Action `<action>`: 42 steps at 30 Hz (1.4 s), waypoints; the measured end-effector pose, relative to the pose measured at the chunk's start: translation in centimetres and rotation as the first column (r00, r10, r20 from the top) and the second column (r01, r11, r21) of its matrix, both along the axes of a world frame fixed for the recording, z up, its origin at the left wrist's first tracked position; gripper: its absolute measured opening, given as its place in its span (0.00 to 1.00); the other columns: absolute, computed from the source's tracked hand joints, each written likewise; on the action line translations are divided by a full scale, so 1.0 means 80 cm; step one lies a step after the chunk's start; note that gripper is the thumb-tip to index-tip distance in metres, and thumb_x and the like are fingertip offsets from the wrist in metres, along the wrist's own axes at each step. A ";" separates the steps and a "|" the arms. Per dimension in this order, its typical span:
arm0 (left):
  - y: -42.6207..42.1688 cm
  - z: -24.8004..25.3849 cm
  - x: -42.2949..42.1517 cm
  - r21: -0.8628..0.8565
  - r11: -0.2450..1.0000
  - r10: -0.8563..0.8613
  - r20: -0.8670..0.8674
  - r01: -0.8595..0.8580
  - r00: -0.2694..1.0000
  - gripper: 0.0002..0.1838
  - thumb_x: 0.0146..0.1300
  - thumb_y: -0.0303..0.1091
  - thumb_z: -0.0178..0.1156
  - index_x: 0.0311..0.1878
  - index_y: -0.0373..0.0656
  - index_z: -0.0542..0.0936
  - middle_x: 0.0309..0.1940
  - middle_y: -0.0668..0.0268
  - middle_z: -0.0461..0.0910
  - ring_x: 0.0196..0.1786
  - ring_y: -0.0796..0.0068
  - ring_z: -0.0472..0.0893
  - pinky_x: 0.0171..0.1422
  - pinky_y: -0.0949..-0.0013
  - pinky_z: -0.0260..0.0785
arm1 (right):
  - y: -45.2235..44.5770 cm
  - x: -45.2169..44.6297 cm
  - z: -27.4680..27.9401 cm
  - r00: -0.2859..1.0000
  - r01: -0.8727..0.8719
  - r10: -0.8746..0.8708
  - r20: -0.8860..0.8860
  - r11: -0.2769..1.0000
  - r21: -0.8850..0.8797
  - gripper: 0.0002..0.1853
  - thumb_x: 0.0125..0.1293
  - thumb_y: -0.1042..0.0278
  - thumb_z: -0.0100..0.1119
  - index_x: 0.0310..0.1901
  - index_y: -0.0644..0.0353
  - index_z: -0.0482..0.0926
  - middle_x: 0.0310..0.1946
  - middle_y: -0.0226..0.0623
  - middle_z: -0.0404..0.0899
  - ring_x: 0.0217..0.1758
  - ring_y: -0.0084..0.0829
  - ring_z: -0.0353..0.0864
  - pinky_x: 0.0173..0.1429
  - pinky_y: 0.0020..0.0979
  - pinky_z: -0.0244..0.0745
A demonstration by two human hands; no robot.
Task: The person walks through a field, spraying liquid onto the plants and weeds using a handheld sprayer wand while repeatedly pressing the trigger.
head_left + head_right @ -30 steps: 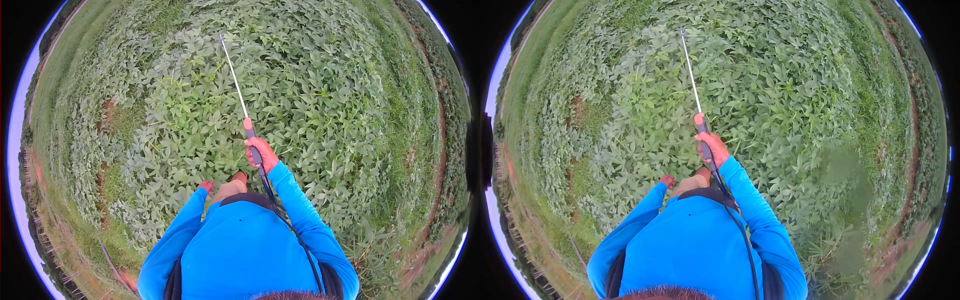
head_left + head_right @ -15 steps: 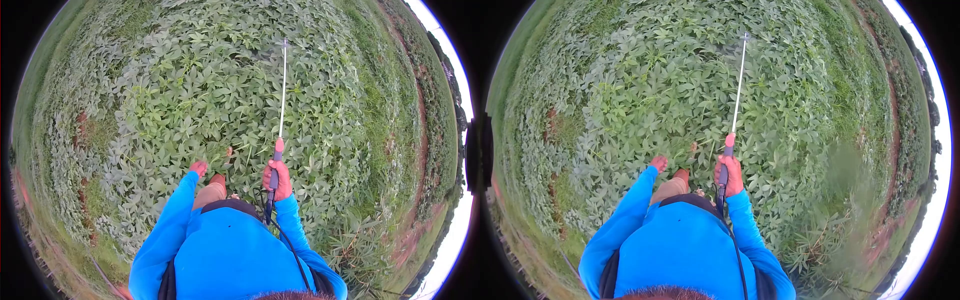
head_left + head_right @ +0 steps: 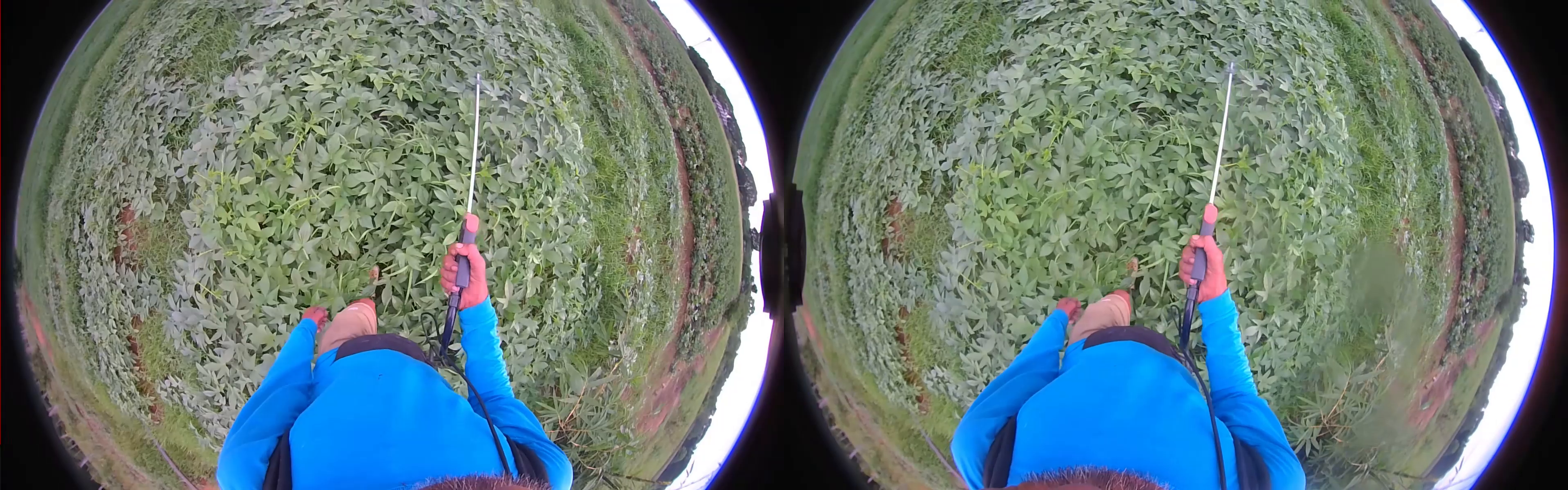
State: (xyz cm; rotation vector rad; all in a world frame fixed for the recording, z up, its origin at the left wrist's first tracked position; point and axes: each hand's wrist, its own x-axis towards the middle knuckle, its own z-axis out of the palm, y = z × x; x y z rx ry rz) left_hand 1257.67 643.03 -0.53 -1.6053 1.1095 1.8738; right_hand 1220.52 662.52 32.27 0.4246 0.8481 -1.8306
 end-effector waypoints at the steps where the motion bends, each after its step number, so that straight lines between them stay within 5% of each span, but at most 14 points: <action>1: -0.012 0.004 -0.012 0.001 1.000 0.004 -0.001 -0.004 1.000 0.11 0.61 0.42 0.52 0.36 0.45 0.75 0.22 0.66 0.74 0.14 0.75 0.67 0.14 0.70 0.56 | -0.018 -0.010 -0.002 0.999 -0.014 0.014 0.037 1.000 -0.015 0.11 0.61 0.59 0.53 0.31 0.57 0.67 0.17 0.27 0.60 0.10 0.19 0.55 0.10 0.22 0.56; 3: -0.036 0.015 -0.052 -0.114 0.992 0.041 -0.178 -0.062 0.983 0.10 0.62 0.41 0.51 0.35 0.45 0.75 0.22 0.68 0.73 0.14 0.78 0.66 0.15 0.72 0.56 | -0.055 -0.032 -0.006 0.989 -0.093 0.104 0.101 0.989 -0.114 0.11 0.61 0.59 0.53 0.31 0.56 0.68 0.17 0.27 0.60 0.10 0.19 0.55 0.10 0.22 0.56; 12: -0.139 0.046 -0.168 -0.135 0.984 0.080 -0.252 -0.117 0.964 0.12 0.66 0.46 0.50 0.36 0.48 0.74 0.22 0.73 0.73 0.17 0.83 0.67 0.18 0.75 0.56 | -0.205 -0.086 0.005 0.866 -0.280 0.445 0.229 0.810 -0.516 0.11 0.61 0.60 0.51 0.35 0.59 0.66 0.18 0.28 0.61 0.12 0.20 0.57 0.11 0.23 0.59; 18: -0.152 0.025 -0.135 -0.146 0.989 -0.024 -0.166 0.000 0.986 0.11 0.64 0.44 0.50 0.35 0.48 0.74 0.21 0.72 0.74 0.16 0.81 0.66 0.18 0.74 0.57 | -0.256 -0.127 0.036 0.890 -0.316 0.428 0.158 0.828 -0.463 0.12 0.60 0.58 0.52 0.33 0.57 0.67 0.18 0.27 0.61 0.11 0.19 0.57 0.11 0.22 0.58; 22: -0.151 0.040 -0.116 -0.156 0.988 -0.030 -0.121 0.011 0.992 0.11 0.63 0.43 0.50 0.35 0.47 0.74 0.21 0.71 0.74 0.15 0.80 0.66 0.17 0.73 0.57 | -0.268 -0.132 0.053 0.964 -0.256 0.266 0.024 0.944 -0.207 0.12 0.57 0.58 0.57 0.29 0.54 0.67 0.16 0.26 0.61 0.11 0.18 0.56 0.11 0.20 0.56; 31: -0.172 0.037 -0.131 -0.069 0.996 0.051 -0.141 -0.061 0.989 0.13 0.62 0.43 0.51 0.38 0.43 0.75 0.22 0.67 0.74 0.16 0.77 0.68 0.16 0.71 0.58 | -0.269 -0.187 0.038 0.983 0.155 -0.156 -0.095 0.988 -0.020 0.16 0.55 0.53 0.62 0.28 0.51 0.65 0.17 0.26 0.62 0.12 0.18 0.59 0.13 0.20 0.58; 42: -0.248 0.024 -0.276 -0.113 0.986 0.096 -0.226 -0.124 0.969 0.11 0.58 0.39 0.51 0.38 0.44 0.76 0.23 0.65 0.76 0.19 0.75 0.73 0.18 0.69 0.63 | -0.337 -0.300 -0.004 0.990 0.093 -0.098 -0.100 0.994 -0.051 0.14 0.58 0.54 0.60 0.29 0.51 0.66 0.17 0.26 0.63 0.12 0.17 0.60 0.12 0.20 0.57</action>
